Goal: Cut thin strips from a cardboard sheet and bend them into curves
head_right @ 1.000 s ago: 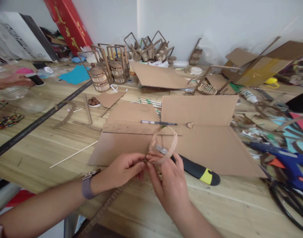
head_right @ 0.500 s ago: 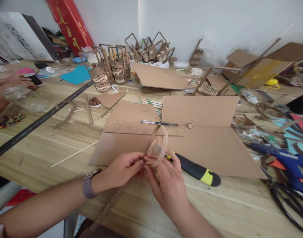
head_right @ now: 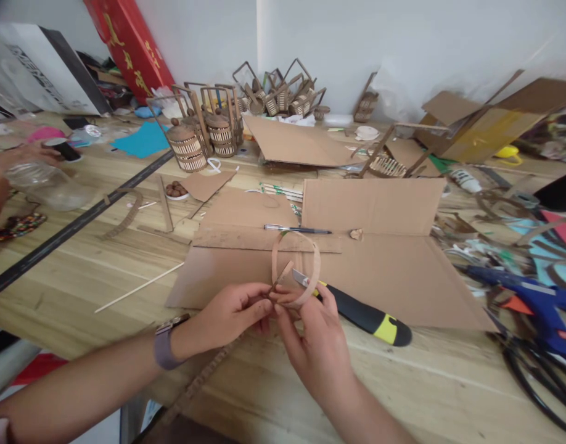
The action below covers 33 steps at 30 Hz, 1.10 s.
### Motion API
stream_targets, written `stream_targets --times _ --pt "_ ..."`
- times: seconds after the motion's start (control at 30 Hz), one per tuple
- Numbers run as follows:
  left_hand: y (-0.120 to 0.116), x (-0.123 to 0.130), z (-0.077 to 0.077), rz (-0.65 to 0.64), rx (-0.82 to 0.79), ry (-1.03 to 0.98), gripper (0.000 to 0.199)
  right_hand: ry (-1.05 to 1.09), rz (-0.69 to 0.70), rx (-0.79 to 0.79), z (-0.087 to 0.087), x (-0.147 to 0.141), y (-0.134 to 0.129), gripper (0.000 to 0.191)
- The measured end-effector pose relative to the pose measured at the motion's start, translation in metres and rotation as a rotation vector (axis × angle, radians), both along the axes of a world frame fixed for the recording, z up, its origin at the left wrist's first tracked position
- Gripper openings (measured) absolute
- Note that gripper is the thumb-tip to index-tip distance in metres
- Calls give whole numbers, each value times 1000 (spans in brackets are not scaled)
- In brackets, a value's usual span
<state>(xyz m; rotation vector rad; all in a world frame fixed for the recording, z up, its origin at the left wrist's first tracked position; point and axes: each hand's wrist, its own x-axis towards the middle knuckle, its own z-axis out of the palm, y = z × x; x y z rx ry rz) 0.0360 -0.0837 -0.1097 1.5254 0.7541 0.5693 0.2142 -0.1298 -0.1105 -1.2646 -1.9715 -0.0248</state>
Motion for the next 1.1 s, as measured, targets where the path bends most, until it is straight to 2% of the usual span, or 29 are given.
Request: stream_targets --times 0.27,0.47,0.77,0.93,1.1 --pt "-1 0 2 30 53 54 28 -28 -13 41 -6 -1 -2 11" --pt "-1 -1 3 46 94 122 28 -31 -44 49 -3 -2 -2 12" --pt "-1 0 -1 19 -6 2 35 3 -27 31 -1 -3 -2 11" --pt "0 0 0 44 1 29 35 -35 -23 20 -8 -2 -2 9" --pt "0 -1 3 32 46 88 28 -14 -11 9 -6 -2 -1 8"
